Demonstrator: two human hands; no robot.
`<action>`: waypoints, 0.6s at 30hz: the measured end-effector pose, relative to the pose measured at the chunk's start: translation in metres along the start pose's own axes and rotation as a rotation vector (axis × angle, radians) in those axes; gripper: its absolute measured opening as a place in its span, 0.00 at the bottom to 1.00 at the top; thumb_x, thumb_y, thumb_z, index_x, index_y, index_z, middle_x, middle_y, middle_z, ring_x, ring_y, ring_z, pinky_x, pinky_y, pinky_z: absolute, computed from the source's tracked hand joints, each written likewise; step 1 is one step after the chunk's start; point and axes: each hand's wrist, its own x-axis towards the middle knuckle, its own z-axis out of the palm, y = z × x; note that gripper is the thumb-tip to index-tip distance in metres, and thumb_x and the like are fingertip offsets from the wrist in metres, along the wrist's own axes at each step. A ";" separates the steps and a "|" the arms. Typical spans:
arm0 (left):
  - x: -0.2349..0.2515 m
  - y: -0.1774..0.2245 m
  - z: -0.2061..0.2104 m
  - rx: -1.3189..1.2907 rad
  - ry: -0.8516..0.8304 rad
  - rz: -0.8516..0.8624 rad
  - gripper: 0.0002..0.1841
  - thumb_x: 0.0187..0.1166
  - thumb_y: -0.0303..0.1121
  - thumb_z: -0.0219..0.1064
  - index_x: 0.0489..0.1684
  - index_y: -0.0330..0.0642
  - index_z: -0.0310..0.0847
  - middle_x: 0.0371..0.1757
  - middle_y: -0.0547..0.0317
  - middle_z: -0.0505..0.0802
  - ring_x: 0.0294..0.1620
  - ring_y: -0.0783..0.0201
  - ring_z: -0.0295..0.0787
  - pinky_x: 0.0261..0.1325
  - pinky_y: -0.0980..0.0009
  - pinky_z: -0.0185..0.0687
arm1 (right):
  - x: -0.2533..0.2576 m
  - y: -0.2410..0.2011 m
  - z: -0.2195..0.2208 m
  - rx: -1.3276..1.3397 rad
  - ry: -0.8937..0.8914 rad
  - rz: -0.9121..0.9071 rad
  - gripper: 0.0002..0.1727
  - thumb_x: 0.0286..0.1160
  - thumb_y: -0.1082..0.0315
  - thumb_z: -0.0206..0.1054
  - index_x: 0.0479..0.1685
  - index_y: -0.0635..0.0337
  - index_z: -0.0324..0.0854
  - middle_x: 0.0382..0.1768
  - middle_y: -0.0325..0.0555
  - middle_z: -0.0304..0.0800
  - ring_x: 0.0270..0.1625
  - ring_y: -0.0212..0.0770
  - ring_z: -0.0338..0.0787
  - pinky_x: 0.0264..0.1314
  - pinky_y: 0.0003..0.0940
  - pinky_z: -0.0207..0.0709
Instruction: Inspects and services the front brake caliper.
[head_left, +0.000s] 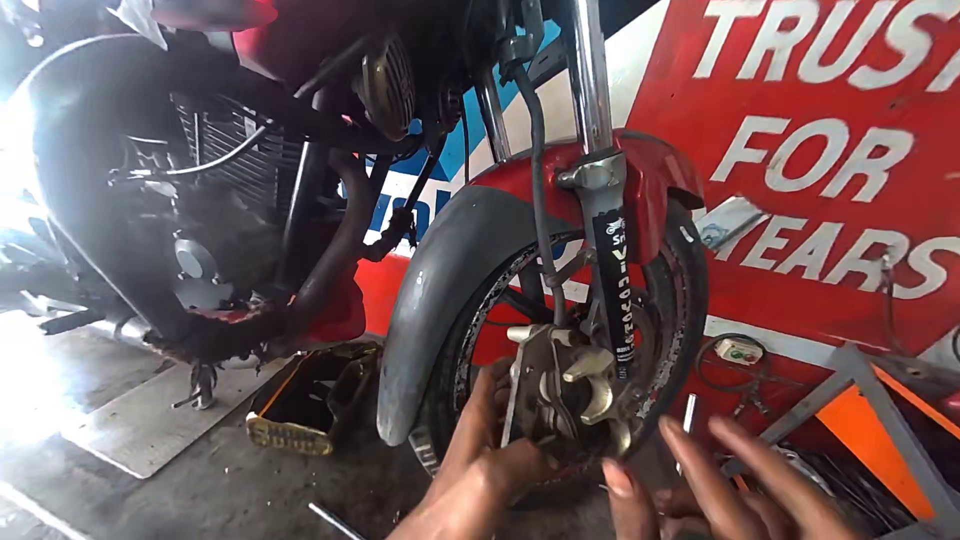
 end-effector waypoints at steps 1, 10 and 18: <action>0.001 -0.002 -0.001 0.074 0.005 0.007 0.43 0.59 0.25 0.66 0.84 0.37 0.55 0.58 0.57 0.89 0.53 0.68 0.92 0.53 0.68 0.91 | 0.011 -0.002 -0.002 -0.042 -0.083 -0.007 0.27 0.71 0.50 0.76 0.53 0.68 0.91 0.59 0.67 0.83 0.37 0.29 0.83 0.43 0.16 0.79; 0.006 -0.020 -0.011 0.492 0.082 0.077 0.44 0.55 0.39 0.72 0.82 0.45 0.63 0.54 0.63 0.93 0.46 0.67 0.94 0.46 0.58 0.93 | 0.043 0.026 0.032 0.016 -0.359 0.085 0.24 0.64 0.44 0.75 0.49 0.53 0.93 0.50 0.38 0.95 0.45 0.26 0.91 0.45 0.27 0.87; 0.007 -0.024 -0.015 0.586 0.087 0.112 0.45 0.55 0.42 0.73 0.83 0.47 0.63 0.53 0.62 0.93 0.46 0.67 0.94 0.46 0.57 0.93 | 0.044 0.027 0.045 0.212 -0.254 0.156 0.16 0.65 0.52 0.76 0.47 0.49 0.93 0.37 0.27 0.93 0.32 0.17 0.86 0.32 0.17 0.81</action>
